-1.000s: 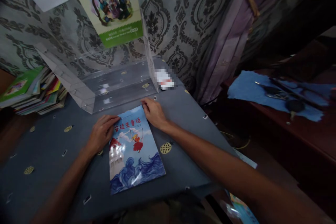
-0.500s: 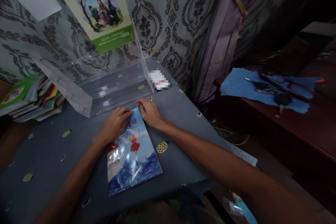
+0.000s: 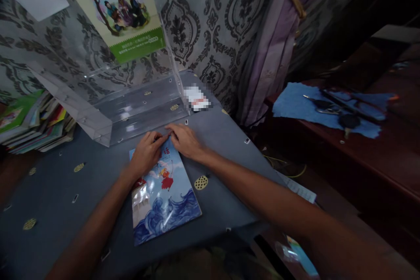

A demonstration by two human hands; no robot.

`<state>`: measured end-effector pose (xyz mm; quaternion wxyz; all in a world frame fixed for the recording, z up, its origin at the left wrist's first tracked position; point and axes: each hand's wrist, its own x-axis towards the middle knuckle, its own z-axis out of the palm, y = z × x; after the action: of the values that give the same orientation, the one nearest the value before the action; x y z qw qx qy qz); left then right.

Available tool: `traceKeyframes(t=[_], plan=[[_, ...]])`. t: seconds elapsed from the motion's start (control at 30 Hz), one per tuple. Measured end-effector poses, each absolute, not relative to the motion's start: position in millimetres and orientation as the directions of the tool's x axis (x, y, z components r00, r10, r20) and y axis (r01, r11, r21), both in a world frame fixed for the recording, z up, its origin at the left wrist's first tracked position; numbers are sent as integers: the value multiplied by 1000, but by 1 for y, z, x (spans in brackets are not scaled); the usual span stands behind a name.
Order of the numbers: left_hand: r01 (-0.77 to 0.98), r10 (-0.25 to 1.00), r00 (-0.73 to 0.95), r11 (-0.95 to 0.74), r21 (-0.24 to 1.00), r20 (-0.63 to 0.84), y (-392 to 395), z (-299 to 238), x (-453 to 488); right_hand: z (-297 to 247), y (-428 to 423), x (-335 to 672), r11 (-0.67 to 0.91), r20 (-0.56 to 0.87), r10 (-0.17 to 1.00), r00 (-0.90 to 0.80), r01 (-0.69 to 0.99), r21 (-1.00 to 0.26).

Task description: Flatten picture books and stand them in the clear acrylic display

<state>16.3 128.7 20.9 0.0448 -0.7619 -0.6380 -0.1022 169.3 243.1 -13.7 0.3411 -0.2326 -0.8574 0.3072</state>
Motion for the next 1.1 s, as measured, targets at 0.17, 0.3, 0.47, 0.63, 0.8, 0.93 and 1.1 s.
traceKeyframes(t=[0.17, 0.3, 0.47, 0.63, 0.8, 0.93, 1.1], plan=[[983, 963, 151, -169, 66, 222, 129, 17, 16, -12, 245, 169, 685, 413, 619, -668, 202, -700], [981, 959, 163, -182, 62, 232, 129, 16, 14, -9, 246, 170, 642, 380, 639, -669, 192, -742], [975, 951, 198, -216, 50, 239, 127, 15, 14, -5, 248, 171, 591, 355, 646, -676, 149, -793], [965, 947, 240, -257, 58, 214, 127, 15, 14, -6, 250, 171, 560, 342, 655, -673, 129, -818], [967, 947, 240, -252, 34, 215, 128, 15, 15, -6, 250, 171, 544, 335, 661, -672, 121, -830], [966, 944, 250, -258, 10, 217, 128, 15, 16, -4, 250, 172, 542, 326, 661, -676, 129, -831], [965, 945, 256, -262, 6, 202, 130, 17, 18, -3, 250, 173, 558, 330, 649, -685, 134, -819]])
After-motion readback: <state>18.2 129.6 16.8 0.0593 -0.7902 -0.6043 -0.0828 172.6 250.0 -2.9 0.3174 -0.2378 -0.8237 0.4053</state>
